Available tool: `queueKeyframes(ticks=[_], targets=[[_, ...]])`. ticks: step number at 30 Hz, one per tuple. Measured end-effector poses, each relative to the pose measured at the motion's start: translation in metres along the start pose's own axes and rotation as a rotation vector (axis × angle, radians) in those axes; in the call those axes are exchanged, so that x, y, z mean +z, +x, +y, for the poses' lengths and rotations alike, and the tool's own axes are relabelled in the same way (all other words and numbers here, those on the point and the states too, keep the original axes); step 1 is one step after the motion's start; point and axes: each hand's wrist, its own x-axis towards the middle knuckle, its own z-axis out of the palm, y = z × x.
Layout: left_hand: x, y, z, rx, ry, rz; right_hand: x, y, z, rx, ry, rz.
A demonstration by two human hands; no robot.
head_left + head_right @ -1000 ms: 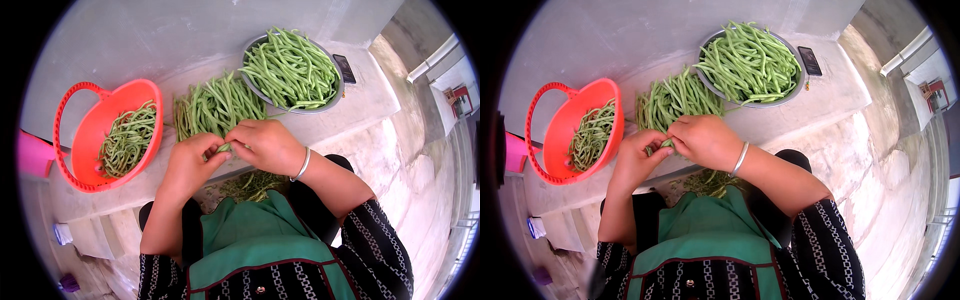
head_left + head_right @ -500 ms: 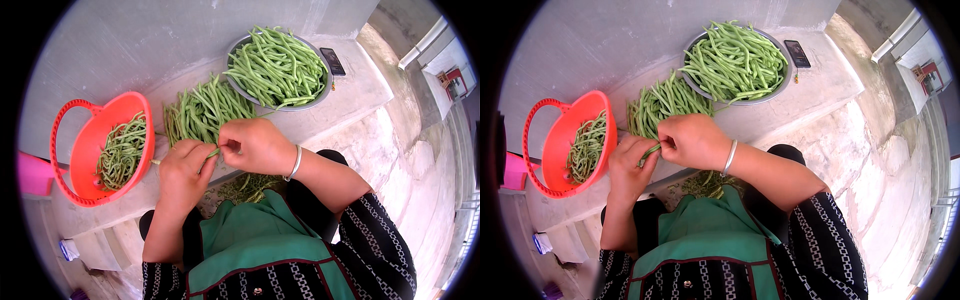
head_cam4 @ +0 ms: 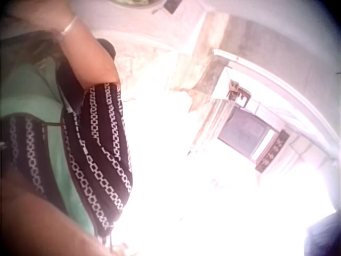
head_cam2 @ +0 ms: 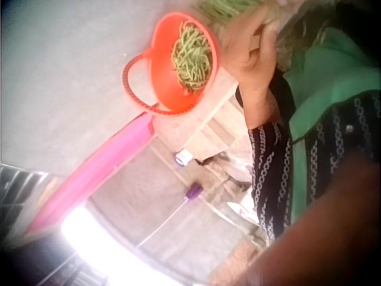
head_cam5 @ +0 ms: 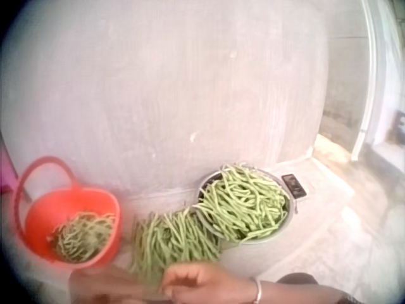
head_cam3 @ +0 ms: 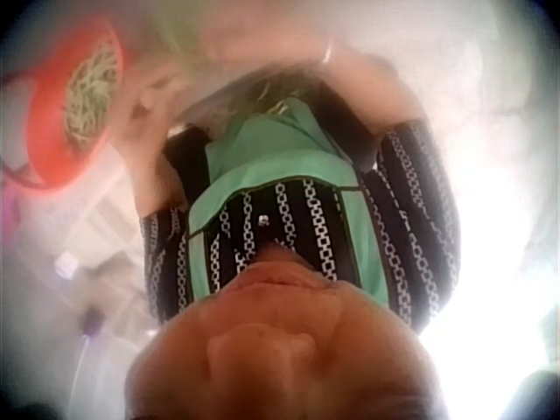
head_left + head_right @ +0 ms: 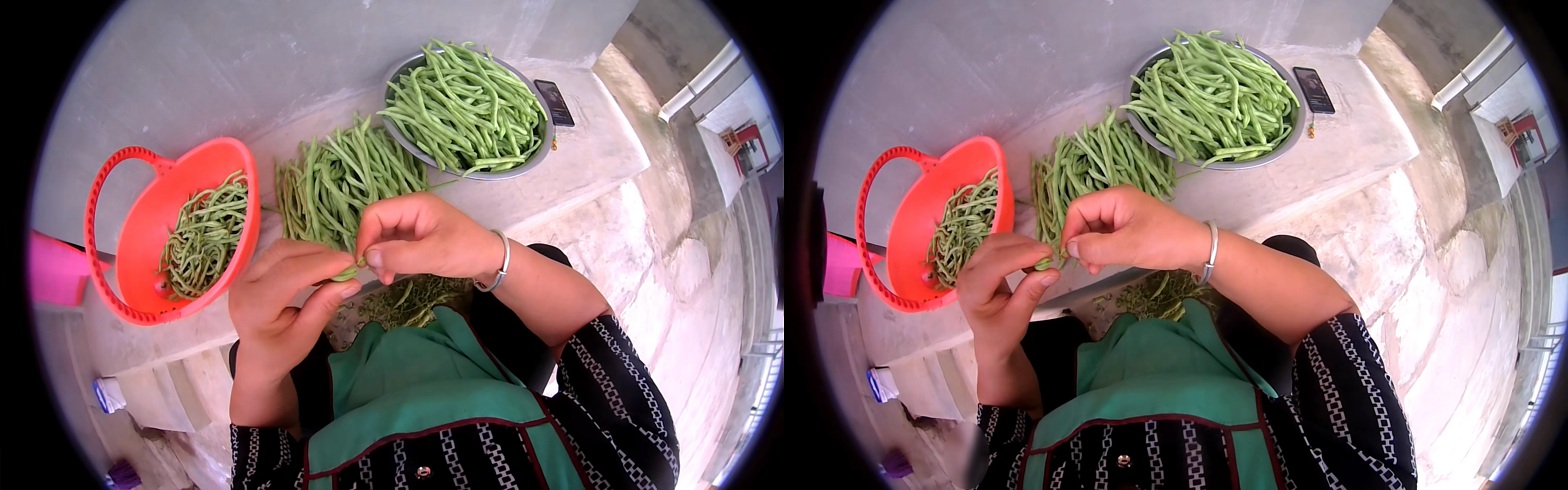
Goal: The person sits on the floor and trims the ends of green beans by hand. They pick beans from a metal bowl, snap off the tips, and place the trimmed beans into a red plastic basket.
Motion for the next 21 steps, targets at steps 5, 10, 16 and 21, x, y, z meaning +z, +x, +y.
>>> queueKeyframes(ticks=[5, 10, 16, 21], targets=[[-0.041, -0.012, -0.021, -0.010, -0.260, 0.268, -0.008, 0.001, 0.006, 0.014, -0.566, -0.228], [-0.069, -0.004, -0.048, -0.128, -0.661, 0.645, -0.031, 0.000, 0.010, -0.159, -1.123, 0.074], [-0.081, -0.005, -0.068, -0.142, -1.001, 0.605, -0.053, 0.008, 0.009, -0.070, -0.650, 0.225], [-0.079, -0.004, -0.079, -0.163, -1.067, 0.611, -0.042, 0.015, 0.017, 0.072, -0.419, 0.077]])
